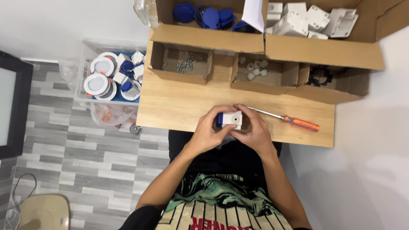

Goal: The person assembles small white and blue plastic electrical components on a wooden table using a screwdriver. They insert screws into the components, tighten them, and occasionally inspect the parts before placing them into a cardboard box.

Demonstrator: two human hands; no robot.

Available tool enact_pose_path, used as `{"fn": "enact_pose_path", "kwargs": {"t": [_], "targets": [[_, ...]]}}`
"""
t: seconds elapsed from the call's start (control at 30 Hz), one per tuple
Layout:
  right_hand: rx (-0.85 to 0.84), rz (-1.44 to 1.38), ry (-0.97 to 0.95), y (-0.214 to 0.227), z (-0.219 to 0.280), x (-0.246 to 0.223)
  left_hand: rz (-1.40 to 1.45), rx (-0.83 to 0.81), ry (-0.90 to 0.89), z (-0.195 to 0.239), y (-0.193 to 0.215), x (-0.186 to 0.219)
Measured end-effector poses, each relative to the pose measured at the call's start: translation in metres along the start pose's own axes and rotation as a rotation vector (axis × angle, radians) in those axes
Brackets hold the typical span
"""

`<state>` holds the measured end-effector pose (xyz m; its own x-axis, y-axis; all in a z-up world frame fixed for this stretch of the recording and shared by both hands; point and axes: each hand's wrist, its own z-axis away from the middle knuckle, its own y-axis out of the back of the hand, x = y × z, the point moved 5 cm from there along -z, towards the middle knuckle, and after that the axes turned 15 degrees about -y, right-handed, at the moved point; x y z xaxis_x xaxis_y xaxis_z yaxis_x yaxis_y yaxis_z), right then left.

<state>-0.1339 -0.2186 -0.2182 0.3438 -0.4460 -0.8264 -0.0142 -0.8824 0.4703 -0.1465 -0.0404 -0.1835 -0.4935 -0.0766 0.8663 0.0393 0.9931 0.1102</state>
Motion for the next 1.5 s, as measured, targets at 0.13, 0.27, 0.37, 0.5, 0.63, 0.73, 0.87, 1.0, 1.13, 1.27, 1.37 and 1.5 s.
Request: {"fn": "enact_pose_path", "kwargs": {"t": [0.13,0.27,0.37,0.5,0.63,0.73,0.87,1.0,1.13,1.27,1.37,1.5], "targets": [[-0.004,0.030,-0.006,-0.001,-0.001,0.001,-0.020,-0.048,-0.047,-0.005,0.000,0.000],[0.003,0.006,-0.021,-0.001,-0.005,-0.003,0.018,0.011,-0.043,-0.003,0.002,-0.005],[-0.005,0.010,-0.023,-0.001,-0.004,-0.003,-0.023,-0.020,-0.004,-0.003,0.001,-0.006],[-0.006,-0.003,0.009,-0.001,-0.004,-0.002,-0.021,-0.004,-0.037,0.001,0.000,-0.010],[0.000,-0.013,0.003,-0.001,-0.004,0.000,0.009,0.035,-0.057,0.002,0.003,-0.011],[-0.002,-0.010,-0.001,-0.001,-0.003,0.002,-0.034,-0.003,-0.121,-0.009,-0.001,0.005],[0.001,-0.005,0.015,0.000,-0.005,0.002,-0.169,-0.132,-0.217,-0.019,-0.001,0.021],[0.001,-0.015,0.026,0.000,-0.006,-0.001,-0.211,-0.201,-0.235,-0.022,0.000,0.020],[0.005,-0.021,0.056,-0.001,-0.004,0.000,-0.270,-0.256,-0.291,-0.023,0.001,0.010],[0.000,0.001,0.065,-0.003,0.000,0.012,-0.330,-0.333,-0.332,-0.031,0.001,0.022],[0.010,-0.021,0.075,0.000,-0.008,-0.006,-0.306,-0.382,-0.320,-0.037,-0.001,0.029],[-0.005,-0.044,0.082,0.000,-0.006,0.000,-0.317,-0.407,-0.337,-0.040,0.000,0.024]]}}
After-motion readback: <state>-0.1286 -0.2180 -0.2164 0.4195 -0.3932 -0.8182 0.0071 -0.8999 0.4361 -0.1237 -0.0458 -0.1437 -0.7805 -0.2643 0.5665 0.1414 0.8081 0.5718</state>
